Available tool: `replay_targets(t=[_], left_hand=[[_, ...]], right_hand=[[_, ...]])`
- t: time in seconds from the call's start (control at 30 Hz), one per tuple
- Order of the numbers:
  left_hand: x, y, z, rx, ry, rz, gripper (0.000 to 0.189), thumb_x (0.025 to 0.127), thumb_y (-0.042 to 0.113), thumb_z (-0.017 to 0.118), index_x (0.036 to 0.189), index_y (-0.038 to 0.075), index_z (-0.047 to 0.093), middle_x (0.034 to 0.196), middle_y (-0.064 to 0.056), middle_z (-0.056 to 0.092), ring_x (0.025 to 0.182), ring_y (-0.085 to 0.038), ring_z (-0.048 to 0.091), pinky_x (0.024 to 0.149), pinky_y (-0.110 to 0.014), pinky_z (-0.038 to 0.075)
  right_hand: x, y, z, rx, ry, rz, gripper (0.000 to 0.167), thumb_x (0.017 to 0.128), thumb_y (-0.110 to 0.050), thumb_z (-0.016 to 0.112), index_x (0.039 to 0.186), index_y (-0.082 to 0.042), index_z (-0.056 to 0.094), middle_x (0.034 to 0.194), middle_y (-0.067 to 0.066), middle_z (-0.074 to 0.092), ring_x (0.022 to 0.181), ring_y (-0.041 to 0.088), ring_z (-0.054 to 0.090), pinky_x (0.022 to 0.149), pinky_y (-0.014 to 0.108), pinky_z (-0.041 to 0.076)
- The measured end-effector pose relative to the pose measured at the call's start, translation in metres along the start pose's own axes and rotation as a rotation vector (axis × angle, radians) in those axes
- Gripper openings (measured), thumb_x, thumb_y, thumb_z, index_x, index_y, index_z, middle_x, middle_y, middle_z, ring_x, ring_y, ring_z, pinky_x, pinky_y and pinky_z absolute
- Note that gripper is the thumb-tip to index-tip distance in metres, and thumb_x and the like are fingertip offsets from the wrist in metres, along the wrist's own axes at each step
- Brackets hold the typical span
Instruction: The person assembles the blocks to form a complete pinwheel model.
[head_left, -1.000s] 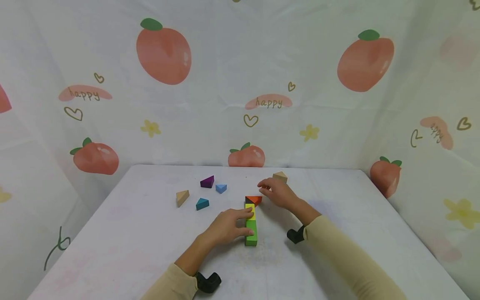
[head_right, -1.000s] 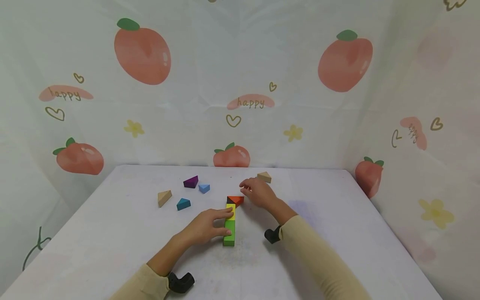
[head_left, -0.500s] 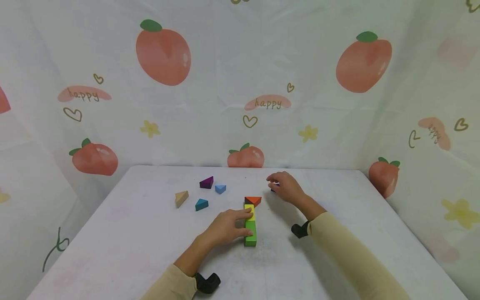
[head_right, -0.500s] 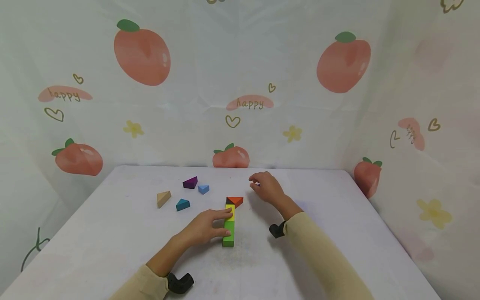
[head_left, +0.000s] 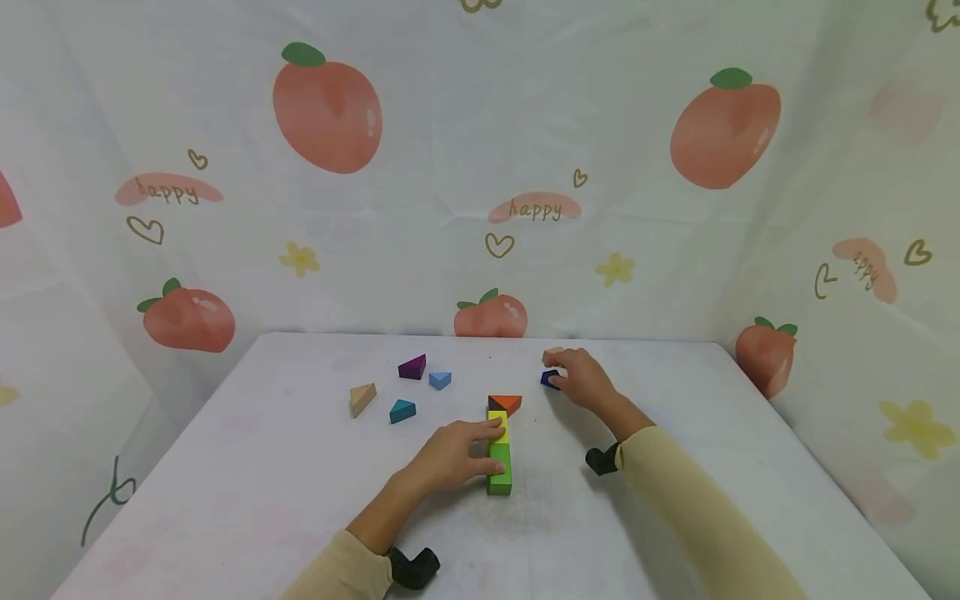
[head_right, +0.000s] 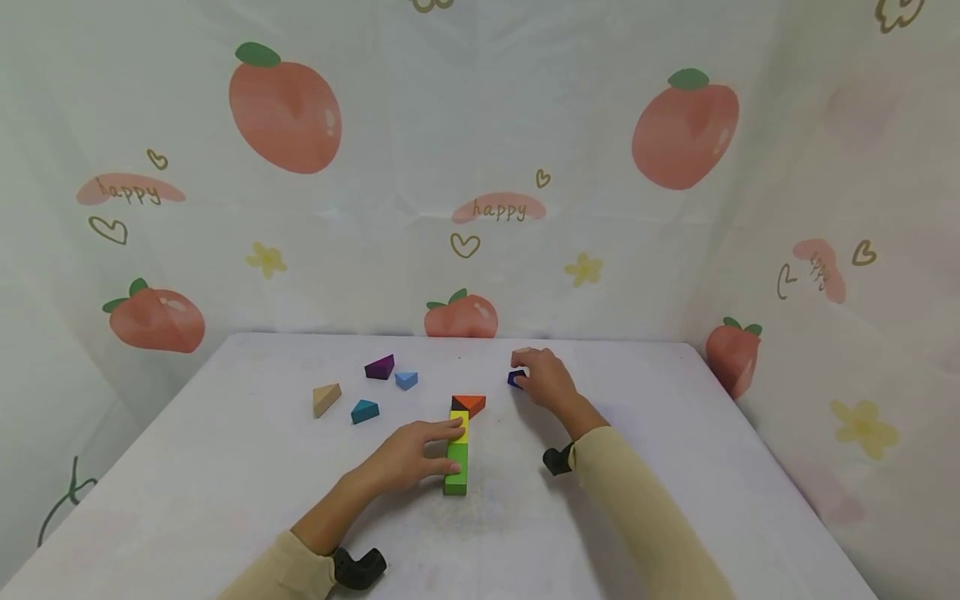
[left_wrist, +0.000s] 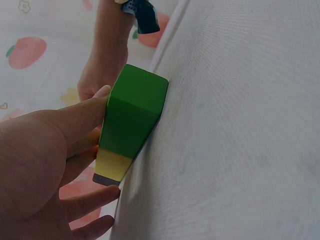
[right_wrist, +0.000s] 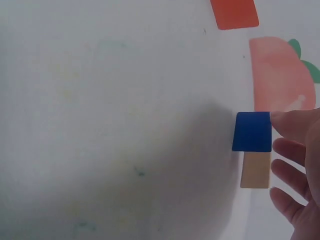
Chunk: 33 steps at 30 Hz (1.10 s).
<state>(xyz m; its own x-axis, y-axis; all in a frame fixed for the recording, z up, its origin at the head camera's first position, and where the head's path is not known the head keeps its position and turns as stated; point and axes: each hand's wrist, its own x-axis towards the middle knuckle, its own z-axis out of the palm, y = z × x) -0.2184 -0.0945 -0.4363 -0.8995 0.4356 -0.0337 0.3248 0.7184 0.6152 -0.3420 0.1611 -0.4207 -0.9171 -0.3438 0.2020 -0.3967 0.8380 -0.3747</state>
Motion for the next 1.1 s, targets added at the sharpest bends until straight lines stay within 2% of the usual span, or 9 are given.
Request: replay_targets(t=[0.17, 0.27, 0.63, 0.87, 1.1], left_hand=[[0.000, -0.001, 0.001, -0.010, 0.002, -0.002, 0.060, 0.084, 0.047, 0.073, 0.139, 0.030, 0.056, 0.141, 0.005, 0.052, 0.132, -0.025, 0.045, 0.100, -0.050, 0.043], [0.001, -0.002, 0.001, -0.014, 0.000, 0.000, 0.060, 0.084, 0.047, 0.073, 0.139, 0.030, 0.055, 0.141, 0.006, 0.052, 0.132, -0.025, 0.044, 0.101, -0.050, 0.043], [-0.001, 0.000, 0.000, -0.012, 0.000, 0.008, 0.061, 0.084, 0.047, 0.072, 0.140, 0.029, 0.055, 0.142, 0.006, 0.052, 0.133, -0.024, 0.044, 0.102, -0.050, 0.042], [0.000, -0.001, 0.000, -0.007, -0.003, 0.009, 0.062, 0.084, 0.047, 0.072, 0.140, 0.029, 0.055, 0.141, 0.006, 0.052, 0.132, -0.024, 0.045, 0.102, -0.049, 0.042], [0.001, -0.001, 0.000, -0.010, -0.002, 0.006, 0.061, 0.084, 0.048, 0.072, 0.139, 0.029, 0.055, 0.141, 0.007, 0.052, 0.132, -0.024, 0.045, 0.102, -0.050, 0.042]], right_hand=[[0.002, 0.002, 0.001, -0.006, -0.040, 0.077, 0.031, 0.089, -0.012, 0.072, 0.119, -0.006, 0.068, 0.126, 0.008, 0.063, 0.117, 0.030, 0.053, 0.101, 0.046, 0.043], [0.005, 0.004, 0.003, -0.036, -0.066, 0.104, 0.030, 0.090, -0.014, 0.072, 0.118, -0.007, 0.068, 0.120, 0.009, 0.065, 0.114, 0.029, 0.053, 0.101, 0.046, 0.043], [0.012, 0.006, 0.005, -0.150, -0.119, 0.087, 0.021, 0.090, -0.019, 0.072, 0.108, -0.009, 0.070, 0.096, 0.005, 0.065, 0.090, 0.023, 0.056, 0.088, 0.040, 0.051], [0.018, 0.000, 0.003, -0.156, -0.134, 0.060, 0.020, 0.090, -0.020, 0.072, 0.106, -0.009, 0.068, 0.095, 0.005, 0.064, 0.088, 0.023, 0.054, 0.086, 0.039, 0.051], [0.024, -0.008, 0.005, -0.137, -0.128, 0.062, 0.021, 0.091, -0.021, 0.071, 0.106, -0.007, 0.070, 0.096, 0.006, 0.066, 0.088, 0.022, 0.056, 0.089, 0.040, 0.050]])
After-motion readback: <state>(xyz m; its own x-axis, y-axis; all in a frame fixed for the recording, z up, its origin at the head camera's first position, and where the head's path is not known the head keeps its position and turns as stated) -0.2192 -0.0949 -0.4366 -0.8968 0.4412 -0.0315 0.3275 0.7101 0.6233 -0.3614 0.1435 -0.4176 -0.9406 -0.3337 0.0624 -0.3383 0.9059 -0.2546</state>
